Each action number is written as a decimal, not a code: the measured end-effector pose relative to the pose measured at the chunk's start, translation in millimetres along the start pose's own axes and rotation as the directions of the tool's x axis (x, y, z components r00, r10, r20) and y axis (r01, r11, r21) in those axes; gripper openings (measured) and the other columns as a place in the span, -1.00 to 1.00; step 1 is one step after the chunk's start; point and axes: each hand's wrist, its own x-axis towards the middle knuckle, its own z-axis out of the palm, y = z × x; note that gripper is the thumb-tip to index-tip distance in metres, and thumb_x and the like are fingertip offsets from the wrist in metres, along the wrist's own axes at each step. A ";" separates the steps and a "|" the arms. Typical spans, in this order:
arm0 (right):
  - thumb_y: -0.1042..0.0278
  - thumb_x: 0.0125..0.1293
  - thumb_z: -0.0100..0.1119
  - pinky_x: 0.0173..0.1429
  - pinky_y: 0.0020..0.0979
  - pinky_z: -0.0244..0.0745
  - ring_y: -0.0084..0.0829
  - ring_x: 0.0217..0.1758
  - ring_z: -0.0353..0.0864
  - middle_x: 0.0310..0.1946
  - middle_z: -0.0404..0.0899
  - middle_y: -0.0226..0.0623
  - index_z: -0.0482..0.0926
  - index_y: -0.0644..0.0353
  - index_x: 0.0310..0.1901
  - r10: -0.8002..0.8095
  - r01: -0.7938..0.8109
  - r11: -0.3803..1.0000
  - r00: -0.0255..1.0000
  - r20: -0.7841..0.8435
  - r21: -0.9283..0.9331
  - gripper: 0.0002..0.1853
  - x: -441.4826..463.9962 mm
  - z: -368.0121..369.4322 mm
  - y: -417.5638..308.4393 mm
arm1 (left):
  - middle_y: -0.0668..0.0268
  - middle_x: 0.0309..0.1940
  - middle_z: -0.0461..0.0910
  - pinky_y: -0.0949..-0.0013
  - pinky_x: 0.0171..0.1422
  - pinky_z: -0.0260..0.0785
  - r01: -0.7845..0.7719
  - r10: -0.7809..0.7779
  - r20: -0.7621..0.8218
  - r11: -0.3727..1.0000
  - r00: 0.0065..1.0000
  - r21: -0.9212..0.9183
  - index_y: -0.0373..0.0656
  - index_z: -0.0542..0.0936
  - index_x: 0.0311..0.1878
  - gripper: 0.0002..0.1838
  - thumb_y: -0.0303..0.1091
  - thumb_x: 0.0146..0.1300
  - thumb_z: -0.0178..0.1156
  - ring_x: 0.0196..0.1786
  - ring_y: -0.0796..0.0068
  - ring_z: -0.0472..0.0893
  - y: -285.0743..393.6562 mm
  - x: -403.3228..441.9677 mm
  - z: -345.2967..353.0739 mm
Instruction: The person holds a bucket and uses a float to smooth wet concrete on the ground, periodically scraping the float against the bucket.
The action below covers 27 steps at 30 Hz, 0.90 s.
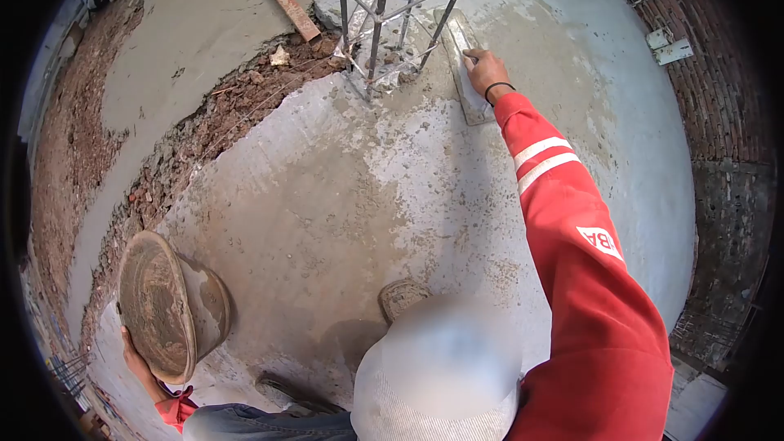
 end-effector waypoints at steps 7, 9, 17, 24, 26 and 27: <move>0.17 0.41 0.15 0.28 -0.14 0.48 0.00 0.18 0.60 0.14 0.60 -0.01 0.66 -0.04 0.14 0.142 -0.142 0.990 0.990 0.025 0.013 -0.68 20.6 -10.9 12.6 | 0.12 0.08 0.62 0.34 0.20 0.38 0.104 -0.107 -0.018 0.987 0.994 -0.123 -0.48 0.57 0.18 -0.33 0.09 0.44 0.12 0.02 0.34 0.58 2.2 -19.3 8.0; 0.16 0.42 0.15 0.31 -0.14 0.46 -0.01 0.21 0.58 0.17 0.59 -0.03 0.66 -0.05 0.14 0.175 -0.176 0.984 0.984 0.038 0.016 -0.68 1.0 -14.9 6.0 | 0.12 0.09 0.62 0.34 0.21 0.37 0.051 -0.052 -0.002 0.991 0.999 -0.124 -0.47 0.57 0.17 -0.34 0.08 0.44 0.12 0.02 0.35 0.58 2.3 -17.8 6.0; 0.18 0.41 0.13 0.26 -0.15 0.49 0.03 0.16 0.61 0.10 0.61 0.02 0.67 0.00 0.13 0.074 -0.074 0.997 0.997 -0.003 0.031 -0.68 17.9 -8.2 13.5 | 0.12 0.09 0.62 0.34 0.21 0.37 0.020 -0.023 -0.036 0.996 0.999 -0.089 -0.47 0.56 0.17 -0.38 0.02 0.46 0.11 0.02 0.36 0.58 -3.4 -12.1 6.1; 0.14 0.39 0.14 0.25 -0.09 0.51 0.10 0.09 0.62 -0.02 0.66 0.06 0.68 -0.06 0.10 -0.087 0.088 0.992 0.996 -0.012 0.091 -0.68 -40.1 -9.2 51.8 | 0.14 0.01 0.65 0.34 0.14 0.41 0.042 -0.032 0.070 0.987 0.997 -0.156 -0.47 0.60 0.12 -0.41 0.01 0.46 0.12 -0.04 0.39 0.60 4.1 -14.3 6.8; 0.13 0.39 0.14 0.25 -0.09 0.51 0.11 0.08 0.63 -0.01 0.65 0.07 0.68 -0.05 0.10 -0.003 0.005 0.996 1.000 -0.022 0.085 -0.68 -15.4 -15.0 48.1 | 0.14 0.00 0.66 0.35 0.13 0.42 0.004 0.008 0.076 0.989 0.997 -0.147 -0.47 0.61 0.11 -0.42 0.01 0.47 0.11 -0.05 0.39 0.60 19.6 -22.9 15.2; 0.13 0.39 0.14 0.25 -0.09 0.51 0.11 0.08 0.63 -0.01 0.65 0.07 0.68 -0.05 0.11 0.070 -0.068 0.995 0.997 -0.019 0.078 -0.67 -0.9 -14.9 41.8 | 0.14 -0.01 0.66 0.35 0.13 0.42 -0.021 0.031 0.074 0.991 0.997 -0.133 -0.47 0.61 0.10 -0.42 0.01 0.47 0.11 -0.06 0.39 0.61 24.6 -29.3 18.2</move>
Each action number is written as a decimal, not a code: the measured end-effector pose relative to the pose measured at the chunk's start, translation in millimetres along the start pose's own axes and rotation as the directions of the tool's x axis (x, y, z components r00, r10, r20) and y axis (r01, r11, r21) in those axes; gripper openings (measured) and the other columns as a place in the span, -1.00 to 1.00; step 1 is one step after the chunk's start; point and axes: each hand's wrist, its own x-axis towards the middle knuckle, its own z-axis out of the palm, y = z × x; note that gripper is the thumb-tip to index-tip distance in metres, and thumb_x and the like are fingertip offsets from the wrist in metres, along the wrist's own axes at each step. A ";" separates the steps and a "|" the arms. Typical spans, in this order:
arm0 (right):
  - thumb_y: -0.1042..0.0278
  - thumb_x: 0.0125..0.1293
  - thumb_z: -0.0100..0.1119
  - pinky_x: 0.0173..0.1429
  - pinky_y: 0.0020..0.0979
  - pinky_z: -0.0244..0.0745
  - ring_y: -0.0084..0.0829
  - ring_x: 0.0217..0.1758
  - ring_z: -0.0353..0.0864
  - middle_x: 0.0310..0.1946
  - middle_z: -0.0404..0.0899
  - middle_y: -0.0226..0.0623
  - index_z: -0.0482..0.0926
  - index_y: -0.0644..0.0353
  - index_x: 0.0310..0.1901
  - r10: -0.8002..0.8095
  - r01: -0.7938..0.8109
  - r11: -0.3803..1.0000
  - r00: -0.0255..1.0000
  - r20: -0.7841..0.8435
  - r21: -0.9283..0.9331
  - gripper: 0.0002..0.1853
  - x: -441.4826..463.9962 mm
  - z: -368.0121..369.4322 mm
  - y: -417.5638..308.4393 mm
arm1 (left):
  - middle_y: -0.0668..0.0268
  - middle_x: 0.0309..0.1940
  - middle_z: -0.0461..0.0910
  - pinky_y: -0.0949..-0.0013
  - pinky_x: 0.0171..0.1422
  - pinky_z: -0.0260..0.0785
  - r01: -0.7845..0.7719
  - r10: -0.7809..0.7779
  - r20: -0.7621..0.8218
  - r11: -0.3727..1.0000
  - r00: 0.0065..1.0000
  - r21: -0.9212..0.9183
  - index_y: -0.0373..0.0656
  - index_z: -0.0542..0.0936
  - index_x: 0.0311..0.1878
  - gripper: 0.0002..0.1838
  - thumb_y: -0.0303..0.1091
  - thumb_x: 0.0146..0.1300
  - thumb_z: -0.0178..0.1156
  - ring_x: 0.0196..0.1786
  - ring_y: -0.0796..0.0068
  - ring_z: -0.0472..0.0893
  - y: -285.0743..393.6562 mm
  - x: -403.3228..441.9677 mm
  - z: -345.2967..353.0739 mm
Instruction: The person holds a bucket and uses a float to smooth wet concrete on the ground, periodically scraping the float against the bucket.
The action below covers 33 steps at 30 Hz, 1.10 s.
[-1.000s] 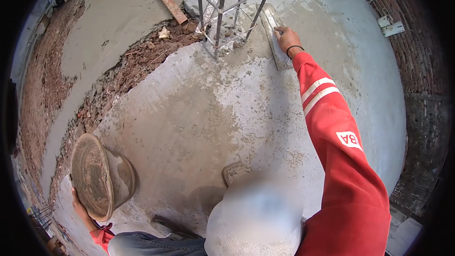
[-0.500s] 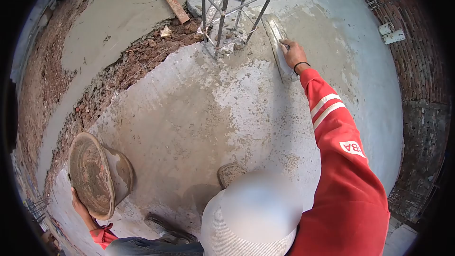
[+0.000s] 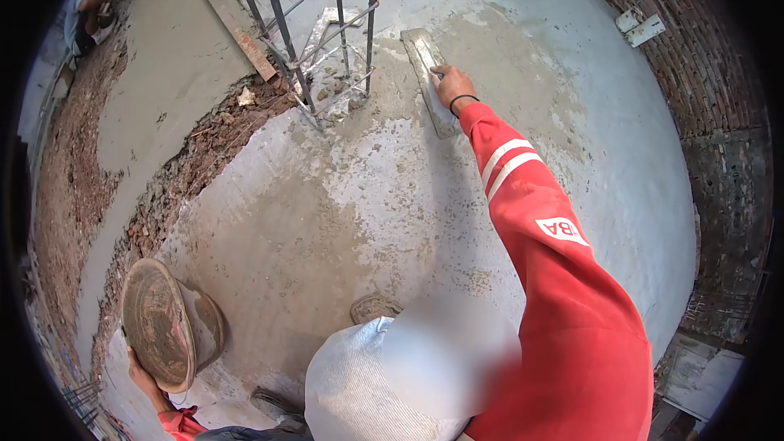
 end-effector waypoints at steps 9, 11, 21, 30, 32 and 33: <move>0.13 0.38 0.16 0.20 -0.08 0.53 0.11 0.05 0.64 -0.01 0.65 0.09 0.67 -0.01 0.11 -0.197 0.185 0.977 0.973 0.118 0.106 -0.67 -76.2 19.7 -27.1 | 0.25 -0.17 0.69 0.43 -0.01 0.42 -0.070 0.072 -0.021 0.994 0.997 0.086 -0.45 0.66 -0.05 -0.46 0.00 0.50 0.09 -0.19 0.52 0.58 17.2 -15.2 13.5; 0.15 0.38 0.16 0.21 -0.09 0.52 0.08 0.07 0.64 0.00 0.65 0.05 0.67 -0.01 0.11 -0.142 0.139 0.989 0.988 0.068 0.041 -0.67 -48.0 12.0 -12.6 | 0.27 -0.20 0.69 0.45 -0.04 0.42 -0.074 0.078 -0.031 0.990 0.996 0.119 -0.43 0.67 -0.09 -0.47 0.00 0.50 0.09 -0.21 0.54 0.58 9.5 -16.6 4.9; 0.13 0.40 0.13 0.25 -0.12 0.50 0.07 0.12 0.61 0.09 0.62 0.01 0.67 0.01 0.10 -0.278 0.278 0.961 0.961 -0.001 0.015 -0.67 -63.3 31.0 -39.3 | 0.36 -0.28 0.65 0.49 -0.07 0.37 -0.113 0.114 -0.060 0.993 0.992 0.010 -0.39 0.67 -0.16 -0.49 -0.03 0.53 0.04 -0.26 0.62 0.49 12.6 -44.0 19.9; 0.17 0.40 0.14 0.28 -0.17 0.48 0.06 0.18 0.59 0.12 0.59 0.04 0.66 0.07 0.10 -0.062 0.064 0.996 0.997 -0.038 0.062 -0.67 -58.8 15.1 -20.5 | 0.32 -0.22 0.67 0.48 -0.06 0.39 -0.143 0.135 -0.116 0.987 0.984 -0.071 -0.42 0.67 -0.10 -0.48 -0.02 0.52 0.06 -0.21 0.61 0.54 20.8 -28.4 28.3; 0.17 0.39 0.14 0.26 -0.11 0.49 0.08 0.12 0.60 0.07 0.61 0.05 0.64 0.01 0.14 -0.119 0.118 0.992 0.993 0.022 0.049 -0.66 -103.7 16.5 -14.8 | 0.27 -0.18 0.69 0.48 -0.04 0.41 -0.082 0.082 -0.021 0.996 0.996 -0.021 -0.43 0.66 -0.03 -0.48 -0.03 0.52 0.07 -0.18 0.59 0.57 24.0 -10.1 21.5; 0.19 0.39 0.14 0.27 -0.11 0.48 0.08 0.13 0.60 0.09 0.60 0.04 0.64 0.01 0.15 -0.131 0.127 0.990 0.989 0.063 0.069 -0.65 -125.2 12.9 -15.2 | 0.27 -0.18 0.69 0.48 -0.04 0.41 -0.088 0.088 -0.022 0.996 0.996 -0.022 -0.43 0.66 -0.03 -0.48 -0.03 0.52 0.07 -0.18 0.59 0.57 31.1 -7.3 28.1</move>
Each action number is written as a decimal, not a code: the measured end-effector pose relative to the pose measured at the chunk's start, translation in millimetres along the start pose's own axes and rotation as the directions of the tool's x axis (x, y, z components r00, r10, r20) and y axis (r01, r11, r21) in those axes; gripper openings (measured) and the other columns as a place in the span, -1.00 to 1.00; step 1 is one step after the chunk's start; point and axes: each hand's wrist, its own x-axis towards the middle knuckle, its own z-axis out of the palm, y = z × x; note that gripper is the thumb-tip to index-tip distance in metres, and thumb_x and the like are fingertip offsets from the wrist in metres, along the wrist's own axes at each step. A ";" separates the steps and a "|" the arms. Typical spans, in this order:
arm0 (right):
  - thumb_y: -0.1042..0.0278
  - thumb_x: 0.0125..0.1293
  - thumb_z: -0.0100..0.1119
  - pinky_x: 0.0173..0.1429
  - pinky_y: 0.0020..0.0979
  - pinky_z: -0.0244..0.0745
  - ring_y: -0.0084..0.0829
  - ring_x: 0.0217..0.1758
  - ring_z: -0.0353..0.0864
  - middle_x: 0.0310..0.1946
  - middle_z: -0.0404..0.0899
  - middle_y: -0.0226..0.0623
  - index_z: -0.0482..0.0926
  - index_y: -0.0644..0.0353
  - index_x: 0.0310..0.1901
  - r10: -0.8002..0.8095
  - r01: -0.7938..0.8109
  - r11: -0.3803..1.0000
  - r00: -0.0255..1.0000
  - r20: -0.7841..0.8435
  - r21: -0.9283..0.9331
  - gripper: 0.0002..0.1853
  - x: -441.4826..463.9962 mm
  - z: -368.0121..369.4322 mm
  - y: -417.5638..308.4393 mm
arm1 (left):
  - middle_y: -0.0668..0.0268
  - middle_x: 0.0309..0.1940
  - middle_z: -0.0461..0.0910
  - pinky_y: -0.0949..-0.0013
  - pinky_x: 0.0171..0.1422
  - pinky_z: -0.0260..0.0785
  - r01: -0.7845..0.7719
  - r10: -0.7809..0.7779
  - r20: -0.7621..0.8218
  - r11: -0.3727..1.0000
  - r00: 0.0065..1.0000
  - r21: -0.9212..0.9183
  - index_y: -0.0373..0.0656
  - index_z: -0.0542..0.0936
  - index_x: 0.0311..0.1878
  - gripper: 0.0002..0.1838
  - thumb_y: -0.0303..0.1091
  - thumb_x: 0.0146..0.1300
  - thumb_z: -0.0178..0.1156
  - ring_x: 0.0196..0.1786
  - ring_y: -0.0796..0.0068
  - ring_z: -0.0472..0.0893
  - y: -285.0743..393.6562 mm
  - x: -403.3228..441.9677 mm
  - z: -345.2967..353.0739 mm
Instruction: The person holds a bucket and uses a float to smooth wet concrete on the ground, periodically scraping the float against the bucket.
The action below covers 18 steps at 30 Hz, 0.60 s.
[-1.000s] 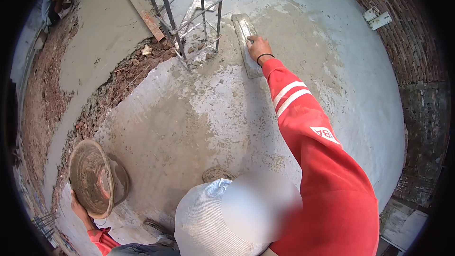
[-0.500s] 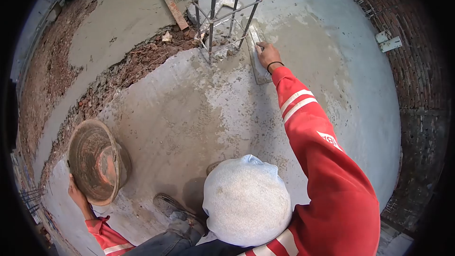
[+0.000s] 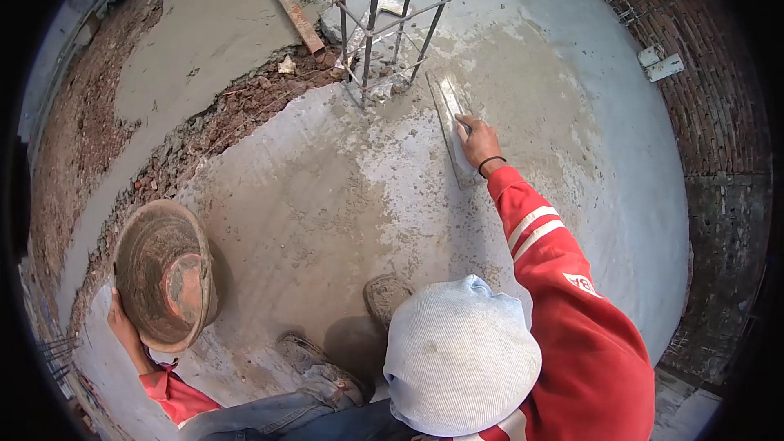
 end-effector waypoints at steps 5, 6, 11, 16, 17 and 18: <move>0.18 0.39 0.14 0.27 -0.11 0.49 0.07 0.14 0.60 0.06 0.62 0.04 0.64 0.02 0.15 0.098 -0.098 0.995 0.995 -0.023 -0.012 -0.66 -12.7 -19.5 18.2 | 0.49 -0.55 0.49 0.50 -0.36 0.17 -0.154 0.131 0.118 0.965 0.984 0.211 -0.21 0.53 -0.52 -0.48 0.00 0.49 0.11 -0.47 0.69 0.34 -1.5 50.0 -14.0; 0.18 0.39 0.15 0.27 -0.11 0.49 0.08 0.14 0.60 0.06 0.62 0.05 0.64 0.03 0.14 0.174 -0.174 0.985 0.984 -0.037 0.000 -0.65 -1.2 -21.4 16.2 | 0.49 -0.55 0.49 0.50 -0.36 0.17 -0.160 0.137 0.118 0.964 0.984 0.211 -0.21 0.53 -0.52 -0.48 0.00 0.49 0.11 -0.47 0.69 0.34 10.1 46.0 -5.1; 0.19 0.40 0.13 0.30 -0.11 0.47 0.10 0.16 0.58 0.08 0.60 0.06 0.64 0.09 0.13 0.054 -0.054 0.998 0.998 -0.042 0.016 -0.65 12.8 15.9 -30.5 | 0.58 -0.63 0.25 0.46 -0.44 -0.05 -0.165 0.136 0.200 0.976 0.970 0.141 -0.10 0.31 -0.62 -0.44 0.00 0.46 0.17 -0.52 0.73 0.14 39.7 56.6 21.9; 0.19 0.40 0.13 0.32 -0.12 0.47 0.12 0.15 0.58 0.12 0.57 0.07 0.63 0.09 0.15 0.018 -0.018 1.000 0.999 0.030 -0.021 -0.64 -36.3 11.2 -28.7 | 0.58 -0.62 0.25 0.47 -0.43 -0.03 -0.234 0.203 0.165 0.952 0.965 0.198 -0.10 0.33 -0.61 -0.47 -0.03 0.46 0.17 -0.52 0.72 0.14 28.9 55.4 16.4; 0.19 0.40 0.13 0.31 -0.12 0.47 0.12 0.14 0.58 0.11 0.58 0.08 0.63 0.09 0.14 0.040 -0.041 0.999 0.999 -0.022 -0.006 -0.65 -26.3 8.6 -17.7 | 0.59 -0.62 0.25 0.47 -0.43 -0.02 -0.271 0.232 0.192 0.938 0.954 0.214 -0.10 0.34 -0.60 -0.47 -0.03 0.46 0.17 -0.51 0.72 0.14 29.1 51.9 16.8; 0.20 0.39 0.14 0.30 -0.12 0.47 0.12 0.14 0.59 0.11 0.58 0.08 0.63 0.09 0.14 0.070 -0.069 0.998 0.995 -0.075 0.012 -0.65 -20.6 10.1 -11.5 | 0.58 -0.61 0.28 0.48 -0.42 0.00 -0.256 0.228 0.160 0.948 0.960 0.188 -0.12 0.38 -0.58 -0.49 -0.05 0.47 0.16 -0.51 0.72 0.16 37.5 40.0 23.0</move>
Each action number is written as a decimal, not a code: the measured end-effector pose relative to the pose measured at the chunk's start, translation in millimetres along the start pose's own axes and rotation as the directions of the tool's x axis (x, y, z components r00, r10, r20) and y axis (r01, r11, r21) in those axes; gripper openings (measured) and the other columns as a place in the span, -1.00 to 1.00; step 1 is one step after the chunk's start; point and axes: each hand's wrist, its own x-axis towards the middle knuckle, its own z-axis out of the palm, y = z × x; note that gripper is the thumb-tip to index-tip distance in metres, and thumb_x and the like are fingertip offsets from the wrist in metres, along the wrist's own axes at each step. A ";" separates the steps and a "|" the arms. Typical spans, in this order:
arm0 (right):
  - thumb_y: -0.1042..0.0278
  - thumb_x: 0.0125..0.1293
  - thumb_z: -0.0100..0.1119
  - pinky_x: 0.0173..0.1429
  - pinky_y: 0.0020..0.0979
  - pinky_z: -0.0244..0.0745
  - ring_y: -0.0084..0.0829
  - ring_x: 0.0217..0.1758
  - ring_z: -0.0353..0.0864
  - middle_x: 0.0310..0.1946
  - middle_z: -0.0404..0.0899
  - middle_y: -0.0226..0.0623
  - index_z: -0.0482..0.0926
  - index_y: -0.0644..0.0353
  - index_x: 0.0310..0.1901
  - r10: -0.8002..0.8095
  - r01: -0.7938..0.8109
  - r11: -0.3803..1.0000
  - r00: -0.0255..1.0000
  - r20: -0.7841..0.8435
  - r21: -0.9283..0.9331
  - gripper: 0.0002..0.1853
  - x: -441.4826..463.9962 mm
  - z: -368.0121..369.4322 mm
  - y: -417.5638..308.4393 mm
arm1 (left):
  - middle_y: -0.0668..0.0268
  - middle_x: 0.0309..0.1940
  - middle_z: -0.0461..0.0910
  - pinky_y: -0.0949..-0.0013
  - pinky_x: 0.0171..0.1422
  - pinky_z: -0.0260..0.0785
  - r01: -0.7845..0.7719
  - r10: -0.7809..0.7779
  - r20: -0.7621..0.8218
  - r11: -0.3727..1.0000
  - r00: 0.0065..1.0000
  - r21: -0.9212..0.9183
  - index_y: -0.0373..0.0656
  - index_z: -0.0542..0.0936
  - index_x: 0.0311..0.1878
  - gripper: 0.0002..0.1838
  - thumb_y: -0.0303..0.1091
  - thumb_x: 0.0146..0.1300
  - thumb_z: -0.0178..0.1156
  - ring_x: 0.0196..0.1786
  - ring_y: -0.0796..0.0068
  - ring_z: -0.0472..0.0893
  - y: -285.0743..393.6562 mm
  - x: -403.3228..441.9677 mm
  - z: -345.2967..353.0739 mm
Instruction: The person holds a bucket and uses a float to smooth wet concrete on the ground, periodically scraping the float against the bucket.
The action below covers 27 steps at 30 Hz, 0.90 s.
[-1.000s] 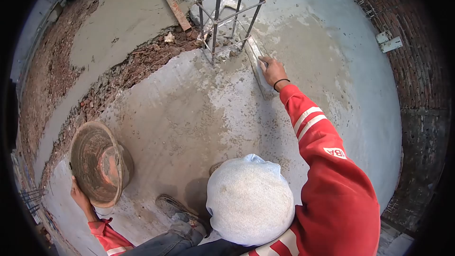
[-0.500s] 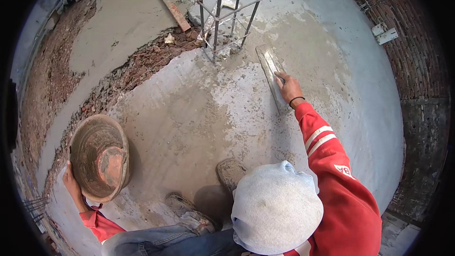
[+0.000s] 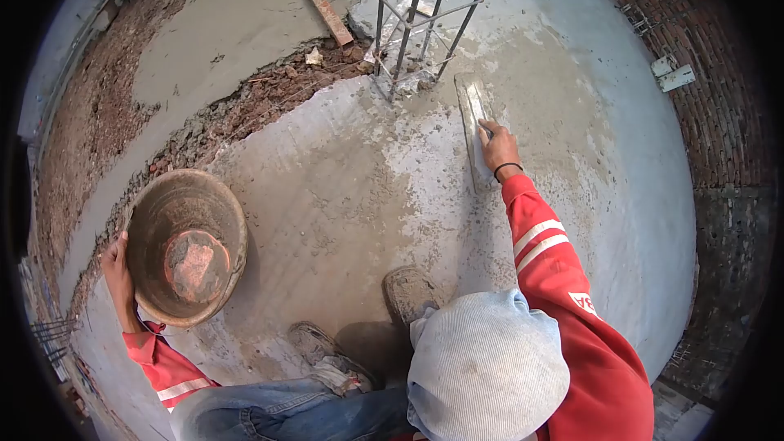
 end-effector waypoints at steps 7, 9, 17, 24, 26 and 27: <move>0.21 0.38 0.15 0.25 -0.09 0.49 0.11 0.09 0.61 0.03 0.63 0.07 0.65 0.08 0.12 -0.122 0.129 0.990 0.985 0.126 -0.048 -0.67 -35.1 -14.5 -15.7 | 0.56 -0.59 0.39 0.49 -0.41 0.06 0.085 -0.085 0.018 0.996 0.996 -0.001 -0.17 0.49 -0.52 -0.52 -0.03 0.47 0.16 -0.50 0.74 0.23 -6.5 6.0 -6.2; 0.21 0.39 0.15 0.23 -0.10 0.51 0.10 0.08 0.62 0.02 0.64 0.06 0.65 0.06 0.12 -0.095 0.110 0.989 0.986 0.140 -0.101 -0.67 -20.1 -26.3 -15.5 | 0.56 -0.59 0.41 0.52 -0.41 0.09 0.073 -0.074 0.031 0.997 0.997 0.025 -0.18 0.53 -0.50 -0.52 -0.01 0.47 0.16 -0.50 0.75 0.25 -5.0 6.9 -6.6; 0.17 0.39 0.15 0.21 -0.05 0.52 0.14 0.05 0.62 -0.04 0.65 0.09 0.66 0.02 0.12 0.025 -0.023 0.999 0.999 0.036 -0.049 -0.66 16.7 5.6 -31.9 | 0.56 -0.53 0.50 0.55 -0.36 0.16 0.067 -0.058 0.091 0.993 0.994 -0.094 -0.18 0.60 -0.43 -0.58 -0.06 0.47 0.17 -0.46 0.78 0.32 -1.8 7.1 -5.6; 0.15 0.40 0.12 0.20 -0.04 0.53 0.12 0.04 0.64 -0.06 0.66 0.10 0.65 0.03 0.13 0.009 -0.005 0.997 0.999 0.053 -0.076 -0.65 78.6 16.2 -47.5 | 0.55 -0.55 0.46 0.55 -0.36 0.15 0.157 -0.144 0.103 0.979 0.984 -0.129 -0.14 0.55 -0.49 -0.56 -0.05 0.46 0.18 -0.47 0.76 0.30 -9.2 13.1 -7.8; 0.16 0.40 0.11 0.19 -0.04 0.54 0.10 0.02 0.65 -0.08 0.67 0.10 0.65 0.02 0.12 -0.041 0.047 0.992 0.998 0.053 -0.119 -0.66 79.5 9.5 -53.6 | 0.57 -0.57 0.40 0.54 -0.38 0.10 0.152 -0.150 0.026 0.973 0.988 -0.171 -0.09 0.47 -0.54 -0.55 -0.05 0.46 0.19 -0.48 0.75 0.25 8.3 8.6 3.4; 0.16 0.40 0.11 0.19 -0.04 0.54 0.10 0.02 0.65 -0.08 0.67 0.10 0.65 0.02 0.12 -0.048 0.053 0.992 0.998 0.051 -0.113 -0.66 72.2 8.4 -50.7 | 0.57 -0.57 0.40 0.54 -0.38 0.10 0.148 -0.147 0.017 0.974 0.989 -0.171 -0.09 0.47 -0.54 -0.55 -0.05 0.46 0.19 -0.48 0.75 0.25 4.8 12.3 -0.6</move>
